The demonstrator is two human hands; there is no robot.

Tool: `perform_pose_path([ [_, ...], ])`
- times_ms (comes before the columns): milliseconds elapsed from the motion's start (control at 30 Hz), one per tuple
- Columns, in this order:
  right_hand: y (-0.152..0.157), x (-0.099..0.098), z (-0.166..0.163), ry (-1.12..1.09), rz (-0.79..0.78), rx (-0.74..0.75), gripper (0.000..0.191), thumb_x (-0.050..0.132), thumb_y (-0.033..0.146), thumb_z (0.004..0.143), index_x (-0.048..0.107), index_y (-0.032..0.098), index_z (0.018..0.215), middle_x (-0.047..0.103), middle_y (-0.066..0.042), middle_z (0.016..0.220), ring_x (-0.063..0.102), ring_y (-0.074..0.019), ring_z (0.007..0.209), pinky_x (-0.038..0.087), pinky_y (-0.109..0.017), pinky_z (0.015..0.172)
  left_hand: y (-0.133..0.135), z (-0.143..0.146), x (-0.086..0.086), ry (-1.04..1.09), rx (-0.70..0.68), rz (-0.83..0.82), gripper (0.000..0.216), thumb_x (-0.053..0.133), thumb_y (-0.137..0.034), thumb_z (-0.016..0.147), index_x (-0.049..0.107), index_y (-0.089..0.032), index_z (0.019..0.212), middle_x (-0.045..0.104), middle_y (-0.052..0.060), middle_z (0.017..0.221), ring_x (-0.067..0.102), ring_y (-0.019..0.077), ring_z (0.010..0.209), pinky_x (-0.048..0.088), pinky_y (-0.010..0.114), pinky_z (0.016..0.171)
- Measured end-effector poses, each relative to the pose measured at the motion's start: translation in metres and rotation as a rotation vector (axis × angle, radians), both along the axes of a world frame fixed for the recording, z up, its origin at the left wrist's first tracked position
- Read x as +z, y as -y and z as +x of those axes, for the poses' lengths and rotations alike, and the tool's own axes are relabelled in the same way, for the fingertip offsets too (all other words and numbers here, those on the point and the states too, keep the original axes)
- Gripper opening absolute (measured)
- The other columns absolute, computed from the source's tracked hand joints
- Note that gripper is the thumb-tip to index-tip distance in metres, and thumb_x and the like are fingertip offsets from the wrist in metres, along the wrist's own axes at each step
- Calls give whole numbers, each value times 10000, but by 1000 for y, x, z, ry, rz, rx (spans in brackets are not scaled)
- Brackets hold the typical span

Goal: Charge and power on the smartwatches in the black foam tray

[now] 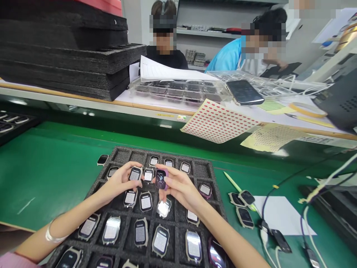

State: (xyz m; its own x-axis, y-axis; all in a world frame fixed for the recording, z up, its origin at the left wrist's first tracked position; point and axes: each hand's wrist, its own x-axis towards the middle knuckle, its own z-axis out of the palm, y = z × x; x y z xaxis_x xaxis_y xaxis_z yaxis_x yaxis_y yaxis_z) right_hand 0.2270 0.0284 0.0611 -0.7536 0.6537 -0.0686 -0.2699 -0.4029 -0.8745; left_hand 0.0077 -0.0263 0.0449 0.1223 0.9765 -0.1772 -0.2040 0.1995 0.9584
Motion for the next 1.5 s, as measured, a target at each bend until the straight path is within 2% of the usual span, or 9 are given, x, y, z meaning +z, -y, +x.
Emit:
perform_pose_path([
  [767, 0, 0, 0, 21, 40, -32, 377, 666, 248, 844, 614, 216, 1216, 699, -101, 976, 663, -137, 537, 543, -261, 528, 0, -2, -2, -46, -40, 40, 464, 702, -141, 691, 455, -180, 1082, 574, -1, 836, 526, 109, 694, 489, 197, 525],
  [1000, 2, 1, 0, 36, 37, -37, 388, 675, 265, 833, 611, 208, 1211, 696, -99, 970, 658, -139, 524, 533, -264, 515, 2, 0, 5, -18, -23, 12, 444, 713, -181, 686, 467, -185, 1056, 591, -2, 823, 589, 131, 702, 519, 231, 549],
  [1200, 0, -1, -1, 59, 23, -55, 382, 666, 265, 836, 610, 203, 1209, 693, -100, 949, 642, -135, 517, 526, -274, 510, 1, 0, 4, 27, -19, -5, 459, 746, -209, 666, 481, -182, 1040, 618, 27, 860, 656, 198, 793, 547, 287, 605],
  [1500, 0, 0, -1, 92, 40, -65, 365, 664, 274, 841, 618, 205, 1196, 688, -82, 913, 640, -130, 513, 513, -257, 499, 0, -1, 3, 38, -35, 1, 444, 723, -180, 696, 464, -176, 1056, 645, 49, 909, 650, 189, 819, 555, 290, 632],
])
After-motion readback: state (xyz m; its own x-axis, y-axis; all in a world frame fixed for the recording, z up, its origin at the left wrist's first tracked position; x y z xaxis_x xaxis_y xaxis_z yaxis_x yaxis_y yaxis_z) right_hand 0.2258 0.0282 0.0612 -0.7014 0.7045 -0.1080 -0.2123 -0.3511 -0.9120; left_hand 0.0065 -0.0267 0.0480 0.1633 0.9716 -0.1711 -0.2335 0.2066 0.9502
